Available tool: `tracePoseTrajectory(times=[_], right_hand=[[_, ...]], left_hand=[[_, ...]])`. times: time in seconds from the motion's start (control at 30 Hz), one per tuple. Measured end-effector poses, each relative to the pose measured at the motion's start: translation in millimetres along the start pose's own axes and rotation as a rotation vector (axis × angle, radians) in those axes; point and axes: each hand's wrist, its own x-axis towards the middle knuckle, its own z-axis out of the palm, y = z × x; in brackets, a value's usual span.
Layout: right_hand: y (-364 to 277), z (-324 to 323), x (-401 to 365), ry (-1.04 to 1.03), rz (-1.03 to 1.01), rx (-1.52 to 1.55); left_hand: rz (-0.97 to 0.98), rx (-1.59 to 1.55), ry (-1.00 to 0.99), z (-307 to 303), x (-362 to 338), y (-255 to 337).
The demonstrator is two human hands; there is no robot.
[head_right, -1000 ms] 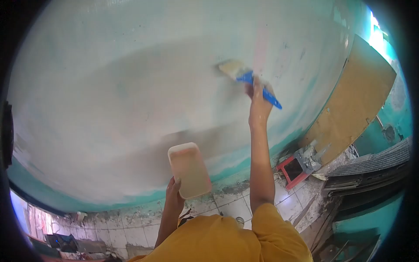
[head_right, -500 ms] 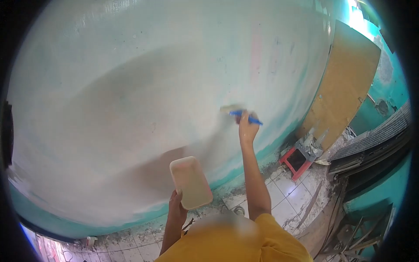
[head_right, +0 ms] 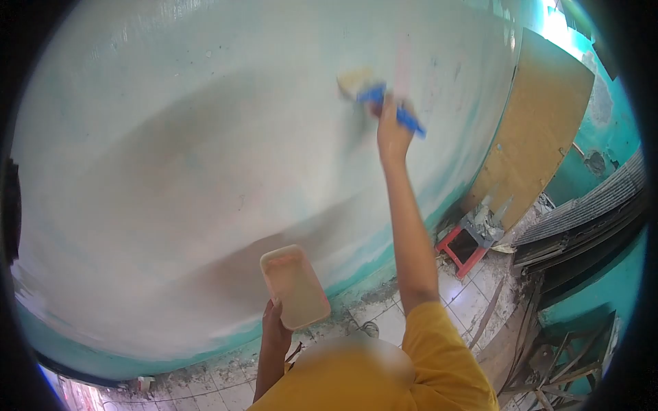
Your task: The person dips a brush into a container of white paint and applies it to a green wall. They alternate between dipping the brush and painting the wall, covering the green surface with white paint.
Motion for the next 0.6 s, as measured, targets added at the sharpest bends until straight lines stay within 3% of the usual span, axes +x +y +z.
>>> tracePoseTrajectory(times=[0.13,0.3,0.47,0.6], right_hand=[[91.4,-62.9,-115.4,0.13,0.263,-0.019],[90.7,-91.8,-145.0,0.097,0.422,-0.083],[2.8,-34.1,-22.8,-0.106,0.1,-0.337],[-91.0,35.4,68.7,-0.152,-0.141,-0.138]], left_hand=[[-0.023,0.018,0.02,0.6,5.1,1.0],[-0.042,0.02,-0.03,0.6,13.8,-4.1],[-0.055,0.013,-0.047,8.4,13.8,-5.9],[-0.044,0.028,-0.079,6.5,15.2,-6.9]])
